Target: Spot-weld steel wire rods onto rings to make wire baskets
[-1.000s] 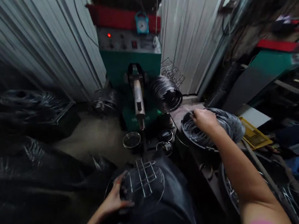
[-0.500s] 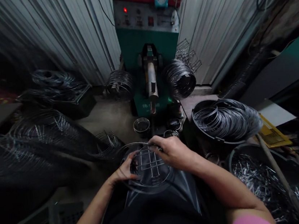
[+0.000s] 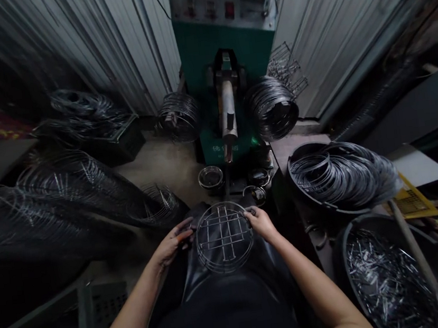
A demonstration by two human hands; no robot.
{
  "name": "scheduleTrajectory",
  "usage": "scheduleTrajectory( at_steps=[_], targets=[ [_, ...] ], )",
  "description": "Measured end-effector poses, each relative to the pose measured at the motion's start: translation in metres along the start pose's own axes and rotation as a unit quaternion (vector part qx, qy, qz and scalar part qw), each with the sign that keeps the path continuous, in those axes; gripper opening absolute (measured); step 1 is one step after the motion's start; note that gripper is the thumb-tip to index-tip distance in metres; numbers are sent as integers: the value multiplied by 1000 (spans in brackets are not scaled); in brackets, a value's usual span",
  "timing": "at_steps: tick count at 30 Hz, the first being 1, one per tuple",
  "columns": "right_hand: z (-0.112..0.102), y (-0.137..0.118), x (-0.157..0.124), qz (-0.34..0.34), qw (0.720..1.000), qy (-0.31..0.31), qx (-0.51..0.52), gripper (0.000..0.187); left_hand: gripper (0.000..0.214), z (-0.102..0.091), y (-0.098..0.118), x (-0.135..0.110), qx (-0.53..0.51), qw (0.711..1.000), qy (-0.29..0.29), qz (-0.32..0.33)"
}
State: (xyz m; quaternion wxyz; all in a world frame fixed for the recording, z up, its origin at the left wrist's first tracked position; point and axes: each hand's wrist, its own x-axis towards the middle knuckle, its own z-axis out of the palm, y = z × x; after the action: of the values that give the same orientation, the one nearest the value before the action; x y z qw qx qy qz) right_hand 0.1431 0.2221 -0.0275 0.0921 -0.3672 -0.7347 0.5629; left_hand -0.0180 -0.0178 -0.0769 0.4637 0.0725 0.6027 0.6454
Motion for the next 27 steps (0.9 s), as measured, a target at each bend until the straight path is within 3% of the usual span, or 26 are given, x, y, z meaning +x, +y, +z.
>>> scheduleTrajectory(
  at_steps=[9,17,24,27],
  targets=[
    [-4,54,-6,18,998,7,64,24,73,9,-5,0,160,987,-8,-28],
    [-6,49,-6,9,992,-31,120,32,72,14,-7,3,243,969,-17,35],
    [-10,53,-7,109,984,-70,119,43,71,18,-8,6,283,958,-16,39],
    [-8,52,-6,77,989,-53,111,38,75,17,-11,8,290,956,-1,41]
  ],
)
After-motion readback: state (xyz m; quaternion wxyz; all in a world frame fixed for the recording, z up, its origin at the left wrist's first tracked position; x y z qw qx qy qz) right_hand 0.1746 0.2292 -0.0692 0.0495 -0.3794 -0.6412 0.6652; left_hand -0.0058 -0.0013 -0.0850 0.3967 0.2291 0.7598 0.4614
